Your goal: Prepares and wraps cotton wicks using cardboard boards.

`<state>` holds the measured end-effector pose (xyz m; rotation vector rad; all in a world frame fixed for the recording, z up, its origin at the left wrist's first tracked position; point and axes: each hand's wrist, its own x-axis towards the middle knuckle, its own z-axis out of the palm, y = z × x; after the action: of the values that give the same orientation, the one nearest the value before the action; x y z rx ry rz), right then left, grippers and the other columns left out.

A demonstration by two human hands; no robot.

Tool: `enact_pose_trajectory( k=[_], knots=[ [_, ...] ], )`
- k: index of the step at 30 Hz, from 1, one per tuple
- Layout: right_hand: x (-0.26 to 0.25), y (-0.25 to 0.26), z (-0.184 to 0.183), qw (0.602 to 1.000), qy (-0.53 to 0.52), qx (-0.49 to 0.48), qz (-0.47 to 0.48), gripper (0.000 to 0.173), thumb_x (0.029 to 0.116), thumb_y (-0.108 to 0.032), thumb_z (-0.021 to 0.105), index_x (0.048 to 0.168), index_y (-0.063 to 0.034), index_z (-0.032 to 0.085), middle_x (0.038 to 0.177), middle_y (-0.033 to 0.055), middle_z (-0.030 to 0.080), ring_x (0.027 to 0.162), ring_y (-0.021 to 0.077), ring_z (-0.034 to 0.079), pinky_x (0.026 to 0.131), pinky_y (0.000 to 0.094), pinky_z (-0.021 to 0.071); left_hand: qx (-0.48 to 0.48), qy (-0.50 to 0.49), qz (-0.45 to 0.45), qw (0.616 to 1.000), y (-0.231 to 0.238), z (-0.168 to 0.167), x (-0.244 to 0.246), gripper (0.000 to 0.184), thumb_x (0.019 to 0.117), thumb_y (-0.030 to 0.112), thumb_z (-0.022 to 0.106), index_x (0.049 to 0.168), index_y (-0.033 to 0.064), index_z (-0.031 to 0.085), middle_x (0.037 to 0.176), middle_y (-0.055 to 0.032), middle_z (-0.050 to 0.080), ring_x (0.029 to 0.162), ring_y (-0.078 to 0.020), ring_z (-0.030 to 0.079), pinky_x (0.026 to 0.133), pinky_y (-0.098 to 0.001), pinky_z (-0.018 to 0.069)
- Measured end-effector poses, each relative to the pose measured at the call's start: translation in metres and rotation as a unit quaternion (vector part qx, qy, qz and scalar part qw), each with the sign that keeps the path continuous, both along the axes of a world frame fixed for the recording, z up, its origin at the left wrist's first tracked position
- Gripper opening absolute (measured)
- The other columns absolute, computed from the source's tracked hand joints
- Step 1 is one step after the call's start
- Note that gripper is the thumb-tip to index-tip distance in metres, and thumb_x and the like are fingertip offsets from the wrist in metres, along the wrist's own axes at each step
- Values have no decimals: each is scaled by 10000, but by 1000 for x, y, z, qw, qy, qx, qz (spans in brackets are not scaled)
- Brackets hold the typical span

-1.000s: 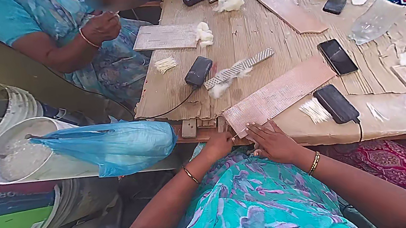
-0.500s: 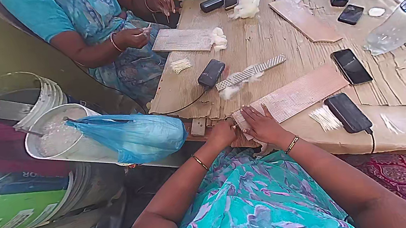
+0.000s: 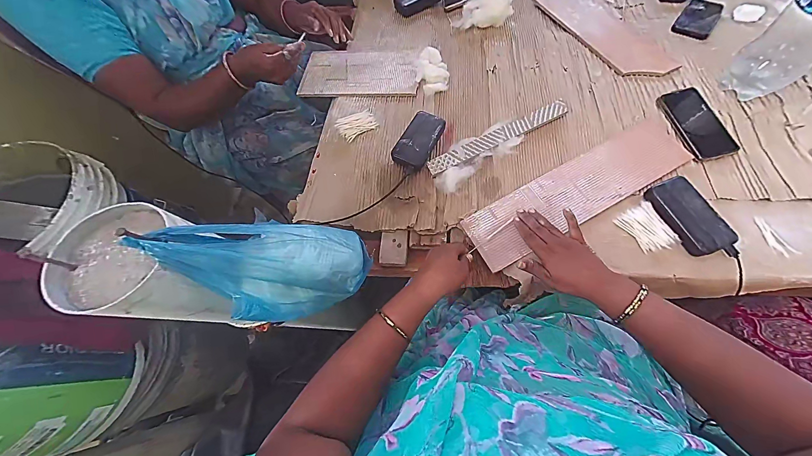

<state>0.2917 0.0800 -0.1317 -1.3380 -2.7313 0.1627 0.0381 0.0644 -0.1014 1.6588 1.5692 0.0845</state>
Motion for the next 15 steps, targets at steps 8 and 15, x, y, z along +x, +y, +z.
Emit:
enact_pose_trajectory(
  k=[8, 15],
  knots=[
    [-46, 25, -8, 997, -34, -43, 54, 780, 1062, -564, 364, 1627, -43, 236, 1706, 131, 207, 1592, 262, 140, 1223, 673, -23, 25, 83, -16, 996, 7, 4, 5, 335, 1101, 206, 444, 1277, 3, 644, 1242, -231, 666, 1217, -381, 627, 1036, -579, 479],
    [-4, -36, 3, 988, -71, -120, 70, 821, 1049, -647, 226, 1634, -71, 233, 1710, 110, 203, 1591, 248, 149, 1224, 673, -20, 13, 60, -55, 997, -10, 0, 13, 332, 1101, 222, 463, 1267, 9, 657, 1222, -211, 678, 1196, -355, 636, 1039, -560, 475]
  ],
)
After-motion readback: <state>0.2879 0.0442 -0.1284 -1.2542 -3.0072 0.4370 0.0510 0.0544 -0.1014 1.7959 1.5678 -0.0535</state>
